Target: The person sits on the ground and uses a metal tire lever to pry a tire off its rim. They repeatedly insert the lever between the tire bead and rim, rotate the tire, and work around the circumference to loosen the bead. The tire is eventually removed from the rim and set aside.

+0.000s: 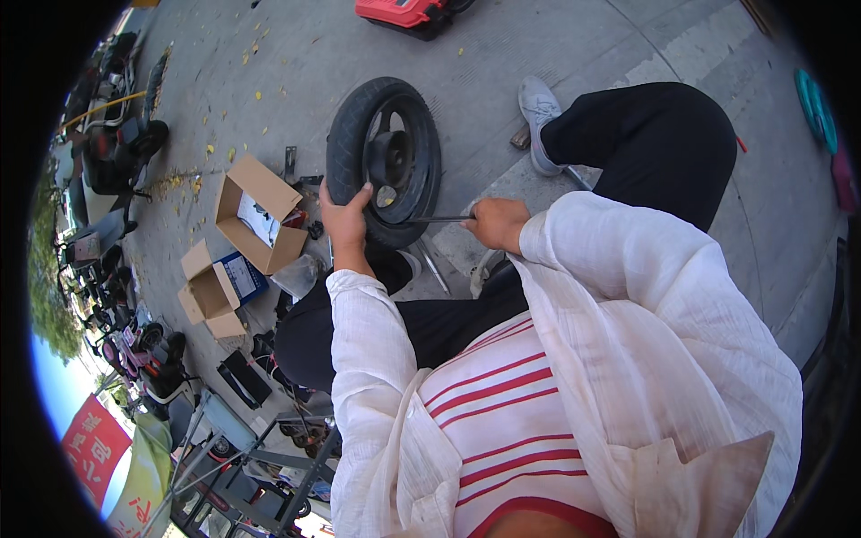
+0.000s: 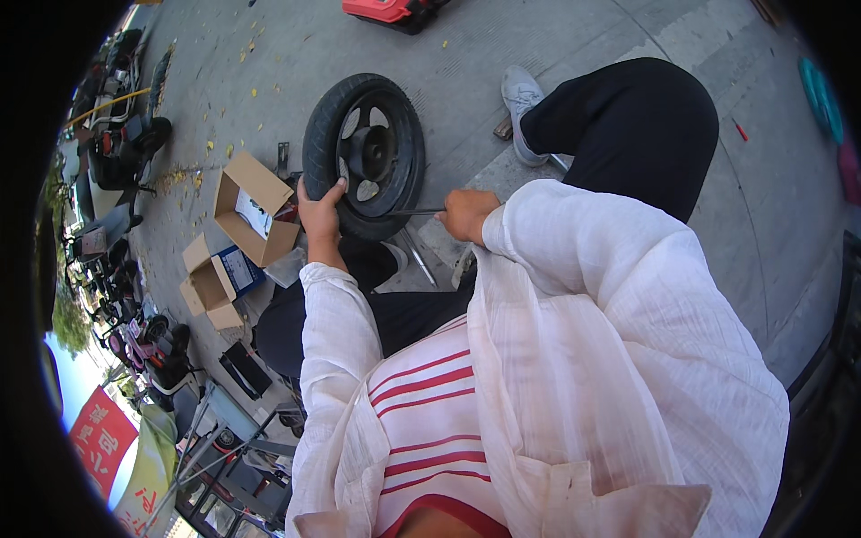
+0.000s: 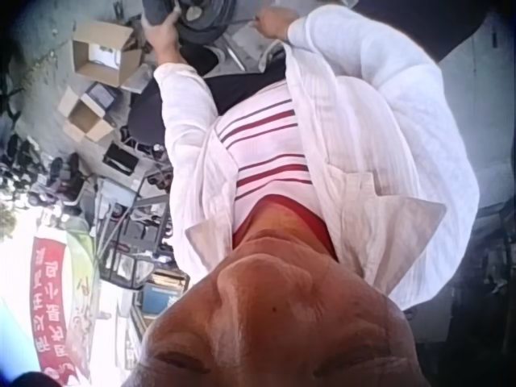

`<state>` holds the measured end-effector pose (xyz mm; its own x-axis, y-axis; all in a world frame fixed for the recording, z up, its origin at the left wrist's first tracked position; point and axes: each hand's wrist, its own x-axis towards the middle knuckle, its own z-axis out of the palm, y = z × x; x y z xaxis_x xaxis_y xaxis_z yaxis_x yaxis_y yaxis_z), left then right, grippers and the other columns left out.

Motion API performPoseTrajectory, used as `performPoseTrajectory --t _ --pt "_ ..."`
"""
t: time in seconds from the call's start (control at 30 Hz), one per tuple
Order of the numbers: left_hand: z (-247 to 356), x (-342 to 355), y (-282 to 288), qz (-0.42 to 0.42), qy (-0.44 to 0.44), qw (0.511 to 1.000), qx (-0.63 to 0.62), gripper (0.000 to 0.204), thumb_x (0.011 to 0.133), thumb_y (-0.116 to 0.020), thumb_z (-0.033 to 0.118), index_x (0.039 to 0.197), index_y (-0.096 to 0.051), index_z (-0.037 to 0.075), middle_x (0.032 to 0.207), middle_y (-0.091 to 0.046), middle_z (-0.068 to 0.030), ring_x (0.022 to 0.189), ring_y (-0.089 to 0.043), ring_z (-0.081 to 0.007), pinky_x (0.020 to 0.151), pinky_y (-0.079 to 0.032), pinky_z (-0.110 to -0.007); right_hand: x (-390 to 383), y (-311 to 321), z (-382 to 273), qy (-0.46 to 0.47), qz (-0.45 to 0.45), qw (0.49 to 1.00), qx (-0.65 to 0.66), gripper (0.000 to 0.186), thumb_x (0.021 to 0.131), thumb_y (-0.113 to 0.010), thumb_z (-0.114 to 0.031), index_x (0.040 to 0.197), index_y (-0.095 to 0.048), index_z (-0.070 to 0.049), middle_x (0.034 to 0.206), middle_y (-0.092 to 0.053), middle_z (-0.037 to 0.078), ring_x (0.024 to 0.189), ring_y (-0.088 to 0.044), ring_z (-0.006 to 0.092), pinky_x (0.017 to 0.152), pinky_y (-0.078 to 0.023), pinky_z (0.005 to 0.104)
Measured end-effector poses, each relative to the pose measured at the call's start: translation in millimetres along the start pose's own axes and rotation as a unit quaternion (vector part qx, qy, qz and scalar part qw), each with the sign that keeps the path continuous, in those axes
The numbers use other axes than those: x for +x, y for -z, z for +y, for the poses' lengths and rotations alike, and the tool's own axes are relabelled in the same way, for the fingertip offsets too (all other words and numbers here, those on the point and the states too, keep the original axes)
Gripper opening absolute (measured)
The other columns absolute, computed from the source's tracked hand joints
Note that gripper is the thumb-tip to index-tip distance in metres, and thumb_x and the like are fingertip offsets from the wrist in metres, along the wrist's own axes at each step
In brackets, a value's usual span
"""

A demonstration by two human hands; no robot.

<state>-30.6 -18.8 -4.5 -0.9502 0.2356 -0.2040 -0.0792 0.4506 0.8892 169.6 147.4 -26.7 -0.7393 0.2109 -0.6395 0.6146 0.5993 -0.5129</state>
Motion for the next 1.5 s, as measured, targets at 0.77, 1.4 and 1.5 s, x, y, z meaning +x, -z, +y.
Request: performPoseTrajectory --t 0.77,1.4,1.5 --pt "2 -34 -11 -0.011 -0.082 0.993 0.088 0.082 0.066 -0.08 0.019 0.134 -0.041 -0.003 0.121 -0.056 -0.0178 0.109 -0.055 -0.0256 0.096 -0.041 -0.033 57 76 -39 0.378 0.165 0.846 -0.336 0.011 0.068 -0.064 -0.02 0.065 -0.07 -0.012 0.067 -0.068 0.008 0.067 -0.069 0.0261 0.056 -0.051 0.0382" --pt "-40 24 26 0.036 0.043 0.997 -0.044 0.074 0.07 -0.081 0.016 0.13 -0.045 -0.005 0.115 -0.06 -0.0136 0.099 -0.059 -0.0222 0.09 -0.044 -0.032 30 22 -6 0.074 -0.034 0.993 -0.089 0.036 0.092 -0.056 -0.035 0.088 -0.071 -0.003 0.088 -0.07 0.017 0.087 -0.067 0.0369 0.076 -0.051 0.0458" --pt "-25 27 15 0.052 0.06 0.988 -0.136 0.065 0.074 -0.078 0.013 0.128 -0.047 -0.004 0.114 -0.06 -0.0136 0.098 -0.06 -0.023 0.088 -0.046 -0.033 38 -33 11 0.015 -0.053 0.996 0.069 0.039 0.094 -0.051 -0.032 0.094 -0.068 0.002 0.093 -0.067 0.023 0.091 -0.064 0.0417 0.082 -0.049 0.0472"
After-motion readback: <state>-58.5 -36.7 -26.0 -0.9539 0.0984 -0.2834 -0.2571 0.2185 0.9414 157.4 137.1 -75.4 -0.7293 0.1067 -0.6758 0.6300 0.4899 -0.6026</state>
